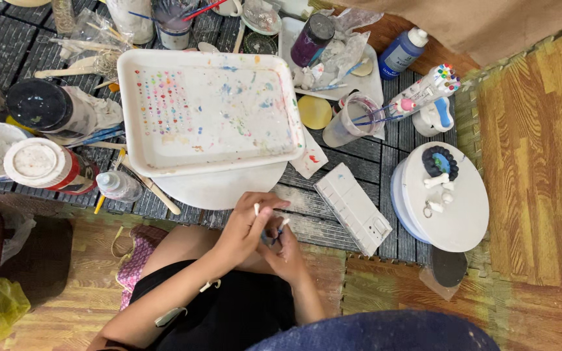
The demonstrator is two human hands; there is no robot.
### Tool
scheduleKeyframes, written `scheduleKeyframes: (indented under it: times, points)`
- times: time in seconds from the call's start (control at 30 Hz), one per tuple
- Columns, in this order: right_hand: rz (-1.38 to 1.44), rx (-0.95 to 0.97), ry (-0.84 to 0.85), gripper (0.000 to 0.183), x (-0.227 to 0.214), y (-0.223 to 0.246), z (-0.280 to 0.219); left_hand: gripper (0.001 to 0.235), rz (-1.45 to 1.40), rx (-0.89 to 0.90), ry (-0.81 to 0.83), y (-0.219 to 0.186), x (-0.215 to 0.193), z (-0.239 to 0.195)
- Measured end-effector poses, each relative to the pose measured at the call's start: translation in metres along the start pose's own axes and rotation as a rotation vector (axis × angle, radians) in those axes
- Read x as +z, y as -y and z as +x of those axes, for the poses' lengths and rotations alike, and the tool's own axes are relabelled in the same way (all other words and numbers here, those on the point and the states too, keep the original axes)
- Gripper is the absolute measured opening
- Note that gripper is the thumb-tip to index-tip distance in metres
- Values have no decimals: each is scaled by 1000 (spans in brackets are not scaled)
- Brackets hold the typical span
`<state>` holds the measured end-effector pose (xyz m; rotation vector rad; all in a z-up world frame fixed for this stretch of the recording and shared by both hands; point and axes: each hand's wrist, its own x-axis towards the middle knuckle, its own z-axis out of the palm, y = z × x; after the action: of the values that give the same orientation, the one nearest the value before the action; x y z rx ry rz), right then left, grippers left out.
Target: The person paints a small pink figurine with a brush, then applies glitter to a clear plastic sheet using a spray bottle. They handle a cotton swab and a small white figurine, and later mix a gray paste in a container.
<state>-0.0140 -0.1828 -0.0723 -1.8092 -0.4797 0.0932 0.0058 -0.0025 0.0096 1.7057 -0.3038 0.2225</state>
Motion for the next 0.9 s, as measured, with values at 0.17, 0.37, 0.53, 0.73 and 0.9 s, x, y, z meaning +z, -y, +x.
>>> scheduleKeyframes:
  times: [0.17,0.37,0.53,0.73,0.9]
  points:
    - [189,288,-104,18,-21,-18,-5,48,308,242,9,2,-21,12]
    - [-546,408,-205,19,-66,-6,9,56,1118,212,-175,16,-45,36]
    - [-889,278,-247,24,-69,5,16,46,993,75,-79,13,-54,12]
    - [-970,99,-350,20,-64,6,15,42,934,-6,-95,8,-69,2]
    - [-961,88,-376,20,-60,7,15,72,984,63,-21,19,-68,37]
